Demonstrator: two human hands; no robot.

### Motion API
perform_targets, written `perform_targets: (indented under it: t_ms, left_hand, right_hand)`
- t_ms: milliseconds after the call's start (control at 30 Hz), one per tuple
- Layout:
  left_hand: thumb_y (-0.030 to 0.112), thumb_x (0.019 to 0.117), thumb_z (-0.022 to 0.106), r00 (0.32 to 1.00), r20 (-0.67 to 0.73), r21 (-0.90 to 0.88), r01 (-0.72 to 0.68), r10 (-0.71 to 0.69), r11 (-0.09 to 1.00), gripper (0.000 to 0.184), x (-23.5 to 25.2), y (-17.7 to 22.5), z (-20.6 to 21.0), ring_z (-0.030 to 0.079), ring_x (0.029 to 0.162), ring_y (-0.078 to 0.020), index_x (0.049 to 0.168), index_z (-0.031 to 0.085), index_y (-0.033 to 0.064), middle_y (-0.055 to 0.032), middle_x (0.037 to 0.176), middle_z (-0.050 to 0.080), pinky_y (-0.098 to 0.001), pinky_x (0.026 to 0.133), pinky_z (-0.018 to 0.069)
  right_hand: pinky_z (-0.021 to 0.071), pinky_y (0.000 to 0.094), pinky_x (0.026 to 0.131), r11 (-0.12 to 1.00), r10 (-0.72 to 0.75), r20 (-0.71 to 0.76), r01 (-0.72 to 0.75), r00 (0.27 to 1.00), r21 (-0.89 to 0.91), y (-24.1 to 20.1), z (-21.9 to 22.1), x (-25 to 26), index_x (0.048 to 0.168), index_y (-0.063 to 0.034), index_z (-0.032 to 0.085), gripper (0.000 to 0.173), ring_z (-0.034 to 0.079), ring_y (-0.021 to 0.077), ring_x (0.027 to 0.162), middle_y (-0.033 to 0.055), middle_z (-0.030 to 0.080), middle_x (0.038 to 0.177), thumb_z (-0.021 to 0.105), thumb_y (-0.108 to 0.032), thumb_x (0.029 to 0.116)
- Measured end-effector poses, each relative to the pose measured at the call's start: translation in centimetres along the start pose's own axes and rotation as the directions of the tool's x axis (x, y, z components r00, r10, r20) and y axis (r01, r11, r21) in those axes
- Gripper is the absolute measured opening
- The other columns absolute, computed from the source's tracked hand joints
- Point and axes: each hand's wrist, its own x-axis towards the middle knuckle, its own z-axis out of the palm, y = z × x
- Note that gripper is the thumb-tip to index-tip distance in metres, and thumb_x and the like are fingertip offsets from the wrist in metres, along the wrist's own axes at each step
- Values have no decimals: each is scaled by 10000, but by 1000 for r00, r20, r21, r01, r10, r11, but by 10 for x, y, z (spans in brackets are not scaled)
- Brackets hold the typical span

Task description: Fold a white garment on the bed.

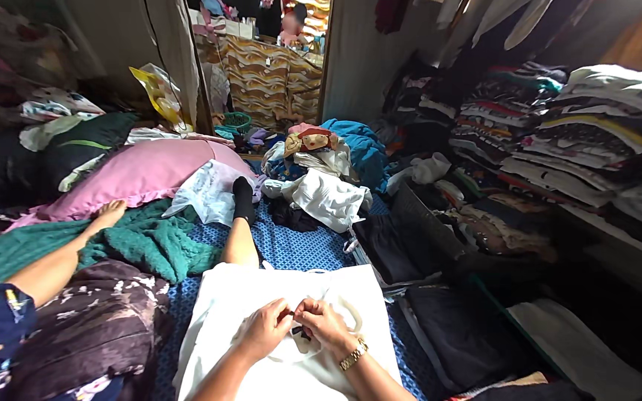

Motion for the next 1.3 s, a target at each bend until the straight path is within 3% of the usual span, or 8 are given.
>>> perform_targets:
  t_ms: [133,567,800,933,1033,1167,1233,1300]
  left_hand:
    - [202,965,546,998,44,-23,49,-48,999,358,0,0,0,698,937,-233,1279,640,58,-117,1043,713,-462,871,556]
    - [215,1026,544,999,-23,-18,-26,25,999,267,0,-1,2,692,886,-249,1075,685,-6,-142,943,699,-455,848,557]
    - [84,959,577,907,-420,-154,-91,18,984,176,1,-5,5,653,717,-116,969,672,-63,-115,822,677,-270,710,559]
    - [86,943,594,773,-635,-60,-70,16,996,194,-1,-13,-10,699,824,-199,966,677,-88,-176,882,699,-353,788,583]
    - [90,919,615,739,-674,16,17,-2,1000,198,-10,-24,-24,661,970,-368,954,688,-90,-236,970,683,-523,882,529]
    - [96,884,658,792,-606,115,177,-72,977,240,-32,-41,-38,591,1130,-506,1035,701,-86,-308,1122,648,-641,987,455]
    - [137,892,678,813,-569,109,224,-124,968,327,-45,-49,-44,579,1162,-517,1124,678,-94,-326,1179,631,-659,1000,440]
    - [161,910,704,831,-526,49,243,-182,969,398,-58,-55,-48,569,1198,-504,1205,640,-98,-332,1227,615,-647,1026,436]
  right_hand:
    - [424,180,510,1000,16,3,-16,1000,-9,0,0,0,945,-59,647,127,471,-10,522,-76,574,689,551,-118,1004]
    - [408,181,492,999,24,31,-25,999,47,0,-1,2,886,-99,628,192,455,-9,491,-108,499,591,515,-157,1030]
    - [457,177,513,997,-45,-108,52,993,63,-6,-2,-2,981,-31,626,165,524,1,528,-31,662,751,500,-118,1041]
    - [559,213,640,939,-256,-410,326,875,108,-7,-11,-11,1006,-10,631,146,623,35,639,-6,694,841,486,-26,1006]
    - [592,245,763,911,-343,-551,413,761,3,-6,-20,-26,999,-7,662,152,678,55,762,-10,706,869,513,8,969]
    - [549,181,881,835,-547,-538,379,641,-398,3,-39,-53,1013,93,670,168,667,25,966,88,700,1034,563,13,912]
    - [552,211,883,740,-631,-491,274,601,-615,9,-51,-66,967,95,692,171,673,102,1007,164,691,1077,593,-20,889]
    - [562,370,909,649,-649,-452,134,612,-749,17,-64,-78,1012,63,724,218,674,271,1063,212,693,1133,648,-95,881]
